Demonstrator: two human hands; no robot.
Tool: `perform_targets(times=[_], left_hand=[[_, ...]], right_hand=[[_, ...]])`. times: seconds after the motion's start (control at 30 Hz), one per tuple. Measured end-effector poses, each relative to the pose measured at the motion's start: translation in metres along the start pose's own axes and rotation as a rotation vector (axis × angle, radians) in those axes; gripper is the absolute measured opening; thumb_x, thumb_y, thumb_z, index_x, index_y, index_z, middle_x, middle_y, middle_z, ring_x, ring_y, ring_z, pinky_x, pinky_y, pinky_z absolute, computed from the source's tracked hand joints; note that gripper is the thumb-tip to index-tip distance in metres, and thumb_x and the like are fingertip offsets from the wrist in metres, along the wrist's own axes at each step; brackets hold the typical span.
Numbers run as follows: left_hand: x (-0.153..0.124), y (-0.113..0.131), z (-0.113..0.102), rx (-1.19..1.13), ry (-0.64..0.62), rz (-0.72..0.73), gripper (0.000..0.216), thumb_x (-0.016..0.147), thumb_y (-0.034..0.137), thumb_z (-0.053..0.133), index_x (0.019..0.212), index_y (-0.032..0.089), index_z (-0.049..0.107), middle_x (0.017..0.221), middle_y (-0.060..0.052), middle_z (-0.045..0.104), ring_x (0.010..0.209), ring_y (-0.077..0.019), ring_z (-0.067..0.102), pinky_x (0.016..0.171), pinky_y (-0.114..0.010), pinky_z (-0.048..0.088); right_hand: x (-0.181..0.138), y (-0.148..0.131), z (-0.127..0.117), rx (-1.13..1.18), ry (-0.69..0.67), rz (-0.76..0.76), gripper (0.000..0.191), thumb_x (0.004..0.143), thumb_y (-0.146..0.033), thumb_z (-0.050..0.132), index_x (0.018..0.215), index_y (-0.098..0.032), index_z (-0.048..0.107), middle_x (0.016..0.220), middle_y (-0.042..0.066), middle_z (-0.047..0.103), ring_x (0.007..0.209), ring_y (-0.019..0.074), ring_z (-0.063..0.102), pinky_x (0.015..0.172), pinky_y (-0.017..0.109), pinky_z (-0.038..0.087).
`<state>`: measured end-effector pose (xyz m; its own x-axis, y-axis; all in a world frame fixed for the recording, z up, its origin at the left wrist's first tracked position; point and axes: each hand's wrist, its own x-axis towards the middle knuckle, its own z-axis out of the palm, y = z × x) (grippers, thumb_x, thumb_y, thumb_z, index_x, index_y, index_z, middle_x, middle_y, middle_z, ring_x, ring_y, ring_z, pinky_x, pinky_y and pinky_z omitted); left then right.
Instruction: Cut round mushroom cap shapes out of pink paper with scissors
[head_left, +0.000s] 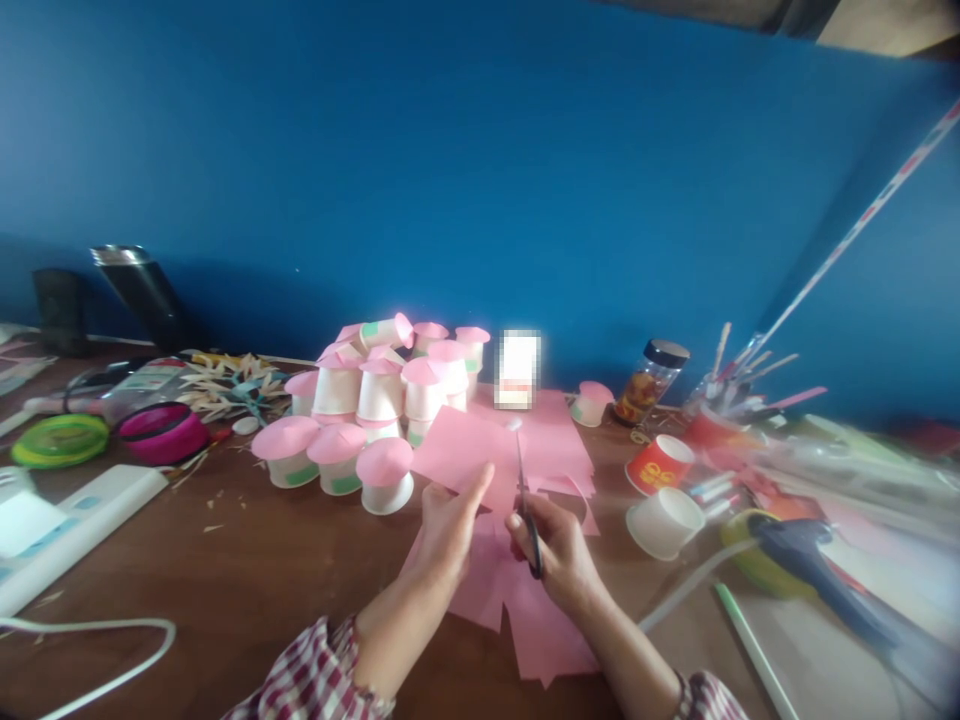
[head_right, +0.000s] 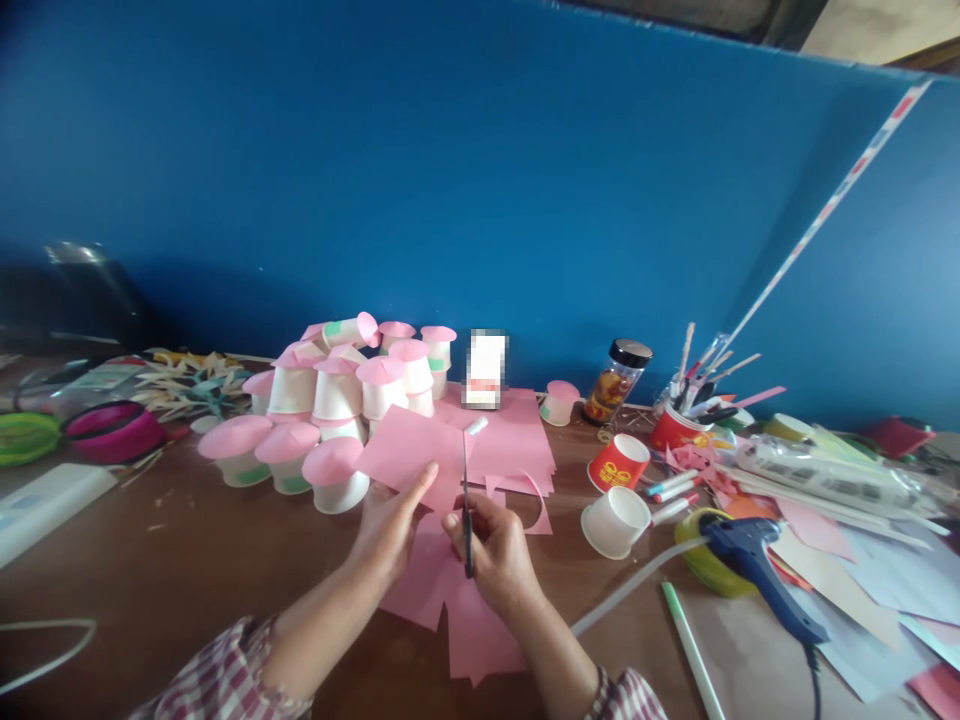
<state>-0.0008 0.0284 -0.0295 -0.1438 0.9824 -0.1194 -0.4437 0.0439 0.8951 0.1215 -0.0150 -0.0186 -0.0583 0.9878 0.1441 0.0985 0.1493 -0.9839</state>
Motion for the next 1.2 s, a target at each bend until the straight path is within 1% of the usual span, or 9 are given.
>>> perform_targets(times=[0.13, 0.3, 0.47, 0.57, 0.63, 0.8, 1.0, 1.1, 1.2], left_hand=[[0.0009, -0.0004, -0.0005, 0.011, -0.011, -0.002, 0.03, 0.061, 0.039, 0.075, 0.065, 0.012, 0.062, 0.063, -0.007, 0.065, 0.071, -0.022, 0.064, 0.063, -0.029, 0.05], [0.0003, -0.0002, -0.001, 0.014, -0.047, -0.032, 0.032, 0.061, 0.039, 0.075, 0.072, 0.01, 0.065, 0.068, -0.009, 0.067, 0.067, -0.0213, 0.064, 0.06, -0.029, 0.05], [-0.0002, 0.0005, -0.0015, 0.022, -0.122, -0.052, 0.035, 0.067, 0.039, 0.072, 0.085, 0.009, 0.067, 0.079, -0.012, 0.069, 0.063, -0.021, 0.063, 0.059, -0.032, 0.051], [0.0001, 0.0016, -0.0013, 0.04, -0.12, -0.061, 0.042, 0.067, 0.039, 0.072, 0.094, 0.008, 0.066, 0.082, -0.014, 0.069, 0.066, -0.0228, 0.064, 0.059, -0.032, 0.052], [-0.0001, 0.0027, -0.0011, 0.044, -0.124, -0.061, 0.044, 0.067, 0.039, 0.072, 0.097, 0.007, 0.066, 0.084, -0.015, 0.069, 0.07, -0.0245, 0.065, 0.059, -0.032, 0.052], [-0.0017, 0.0042, -0.0014, 0.037, -0.146, -0.071, 0.042, 0.067, 0.039, 0.071, 0.094, 0.007, 0.066, 0.085, -0.016, 0.069, 0.073, -0.0266, 0.066, 0.059, -0.033, 0.052], [-0.002, 0.004, -0.0022, 0.04, -0.148, -0.066, 0.04, 0.067, 0.039, 0.071, 0.091, 0.008, 0.065, 0.083, -0.015, 0.069, 0.073, -0.0266, 0.066, 0.059, -0.033, 0.052], [-0.0014, 0.0035, -0.0023, 0.04, -0.147, -0.07, 0.04, 0.067, 0.04, 0.071, 0.089, 0.007, 0.066, 0.082, -0.015, 0.069, 0.073, -0.0262, 0.066, 0.06, -0.032, 0.051], [-0.0007, 0.0018, -0.0026, 0.024, -0.133, -0.052, 0.04, 0.066, 0.039, 0.072, 0.092, 0.009, 0.066, 0.085, -0.014, 0.069, 0.073, -0.0251, 0.066, 0.06, -0.031, 0.051]], right_hand=[[0.0001, 0.002, 0.0, 0.004, -0.004, 0.003, 0.019, 0.079, -0.028, 0.064, 0.07, -0.015, 0.053, 0.053, -0.004, 0.046, 0.048, 0.0082, 0.041, 0.046, 0.019, 0.035], [0.0006, 0.0046, -0.0026, 0.032, -0.011, 0.015, 0.016, 0.078, -0.027, 0.065, 0.077, -0.014, 0.056, 0.057, -0.003, 0.047, 0.051, 0.0091, 0.042, 0.047, 0.02, 0.035], [-0.0003, 0.004, -0.0058, 0.026, -0.03, -0.015, 0.016, 0.078, -0.026, 0.065, 0.073, -0.015, 0.054, 0.06, -0.003, 0.047, 0.053, 0.0089, 0.04, 0.049, 0.021, 0.033], [-0.0006, 0.0011, -0.006, 0.025, -0.021, -0.006, 0.018, 0.077, -0.027, 0.065, 0.071, -0.015, 0.054, 0.058, -0.003, 0.047, 0.052, 0.0088, 0.04, 0.048, 0.02, 0.032], [-0.0006, -0.0004, -0.0057, 0.035, -0.013, 0.007, 0.019, 0.077, -0.028, 0.065, 0.07, -0.015, 0.054, 0.057, -0.003, 0.047, 0.051, 0.0086, 0.04, 0.048, 0.02, 0.032], [-0.0002, -0.0018, -0.0053, 0.04, -0.003, 0.019, 0.02, 0.076, -0.03, 0.066, 0.072, -0.015, 0.055, 0.055, -0.003, 0.048, 0.049, 0.0084, 0.041, 0.046, 0.02, 0.032], [0.0009, -0.0028, -0.0045, 0.029, -0.003, 0.005, 0.021, 0.077, -0.03, 0.066, 0.068, -0.015, 0.054, 0.054, -0.003, 0.047, 0.048, 0.0082, 0.04, 0.045, 0.02, 0.033], [0.0007, -0.0012, -0.005, 0.027, -0.001, 0.001, 0.019, 0.077, -0.029, 0.065, 0.07, -0.015, 0.055, 0.054, -0.004, 0.047, 0.048, 0.0081, 0.04, 0.045, 0.02, 0.033], [0.0004, -0.0001, -0.0054, 0.02, -0.007, 0.003, 0.019, 0.079, -0.031, 0.063, 0.072, -0.015, 0.055, 0.054, -0.004, 0.046, 0.047, 0.0078, 0.04, 0.044, 0.019, 0.031]])
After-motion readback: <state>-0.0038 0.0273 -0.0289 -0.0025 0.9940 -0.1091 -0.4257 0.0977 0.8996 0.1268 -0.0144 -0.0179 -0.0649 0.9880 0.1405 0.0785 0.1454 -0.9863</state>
